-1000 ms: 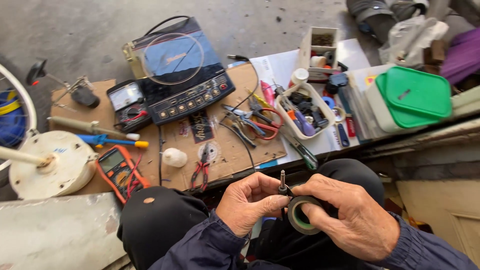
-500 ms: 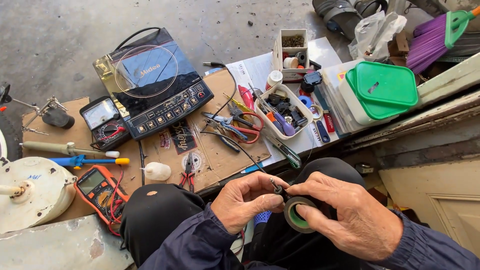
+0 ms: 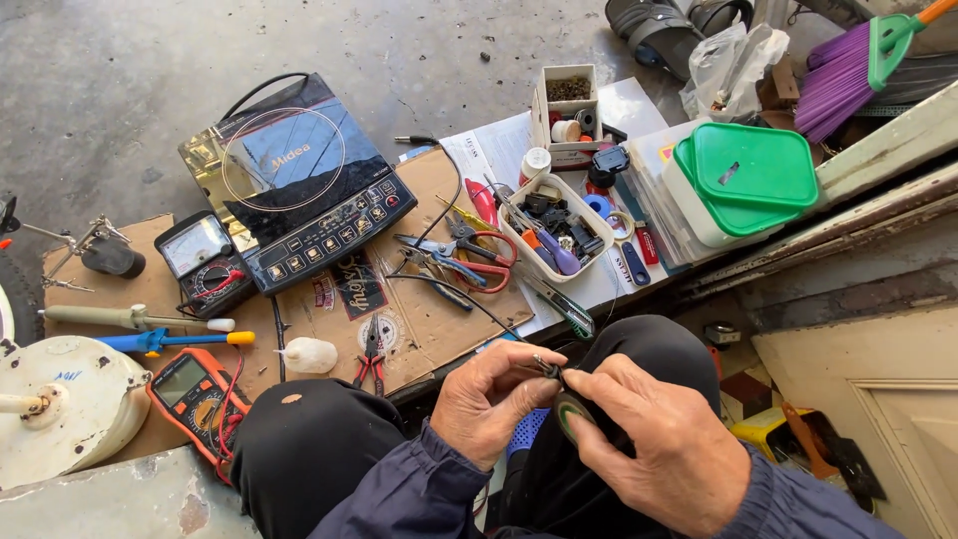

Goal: Wrapping electrical tape around a wire connection to insulate and secure it.

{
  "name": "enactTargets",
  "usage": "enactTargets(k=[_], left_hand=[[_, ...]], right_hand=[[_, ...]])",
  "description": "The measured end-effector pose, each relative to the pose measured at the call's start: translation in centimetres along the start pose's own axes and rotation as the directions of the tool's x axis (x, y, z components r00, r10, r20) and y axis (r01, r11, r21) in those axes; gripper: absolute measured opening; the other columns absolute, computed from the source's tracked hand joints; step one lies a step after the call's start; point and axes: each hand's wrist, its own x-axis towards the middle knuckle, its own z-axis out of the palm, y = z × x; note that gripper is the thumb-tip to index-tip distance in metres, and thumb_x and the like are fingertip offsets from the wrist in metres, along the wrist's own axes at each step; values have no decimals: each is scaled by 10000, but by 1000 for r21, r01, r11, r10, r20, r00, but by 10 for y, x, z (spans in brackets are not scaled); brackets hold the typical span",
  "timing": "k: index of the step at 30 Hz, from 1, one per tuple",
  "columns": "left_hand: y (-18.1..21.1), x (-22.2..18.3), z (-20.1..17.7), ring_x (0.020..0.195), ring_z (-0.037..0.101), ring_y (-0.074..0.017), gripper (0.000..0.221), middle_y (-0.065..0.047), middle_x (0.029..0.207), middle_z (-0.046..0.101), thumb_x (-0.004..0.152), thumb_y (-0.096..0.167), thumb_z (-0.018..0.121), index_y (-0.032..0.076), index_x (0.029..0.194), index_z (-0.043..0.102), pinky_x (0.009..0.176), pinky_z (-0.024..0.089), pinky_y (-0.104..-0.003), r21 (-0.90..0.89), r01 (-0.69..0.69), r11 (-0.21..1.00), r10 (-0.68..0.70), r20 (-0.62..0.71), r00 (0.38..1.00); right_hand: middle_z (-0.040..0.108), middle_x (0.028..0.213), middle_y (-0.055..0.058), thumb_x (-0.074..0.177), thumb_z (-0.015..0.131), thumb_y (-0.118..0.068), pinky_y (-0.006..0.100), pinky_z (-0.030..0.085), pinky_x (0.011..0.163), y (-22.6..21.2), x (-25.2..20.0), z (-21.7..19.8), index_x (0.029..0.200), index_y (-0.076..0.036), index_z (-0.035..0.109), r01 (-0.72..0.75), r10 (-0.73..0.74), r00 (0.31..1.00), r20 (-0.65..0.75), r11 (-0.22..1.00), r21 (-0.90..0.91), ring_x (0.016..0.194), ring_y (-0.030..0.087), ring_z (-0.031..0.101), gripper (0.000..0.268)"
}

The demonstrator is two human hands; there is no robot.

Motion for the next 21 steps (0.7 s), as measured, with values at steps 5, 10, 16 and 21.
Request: enactTargets(k=[5, 10, 16, 21], left_hand=[[-6, 0, -1, 1027, 759, -173, 362, -140, 1177, 766, 981, -38, 739, -24, 1343, 728, 966, 640, -298, -76, 47, 996, -52, -58, 997], [9, -12, -3, 1230, 710, -210, 526, -180, 1417, 752, 948, 36, 598, -50, 1460, 678, 1064, 550, -321, -79, 90, 993, -97, -89, 991], [6, -31, -22, 1119, 775, -234, 504, -214, 1285, 789, 940, -27, 775, -53, 1439, 706, 1022, 608, -339, -140, -7, 990, -47, -382, 923], [26, -75, -52, 1057, 808, -248, 560, -192, 1188, 818, 918, -87, 750, -17, 1471, 700, 955, 610, -300, -40, 14, 999, -33, -514, 857]], right_hand=[[730, 931, 23, 803, 832, -68, 303, 556, 555, -14, 9, 7, 1196, -49, 738, 18, -21, 998, -63, 999, -46, 631, 174, 684, 404], [731, 1046, 89, 824, 828, -82, 310, 572, 589, -14, 5, 31, 1289, 12, 675, 159, -175, 983, -63, 968, -195, 743, 220, 716, 499], [714, 1364, 224, 793, 906, -215, 327, 662, 798, -6, 1, 58, 1432, 86, 598, 264, -263, 964, 22, 964, -43, 1048, 300, 794, 770], [811, 1130, 80, 799, 908, -183, 314, 644, 722, -20, 30, 57, 1244, -68, 808, 258, -270, 962, 37, 945, 204, 835, 203, 778, 470]])
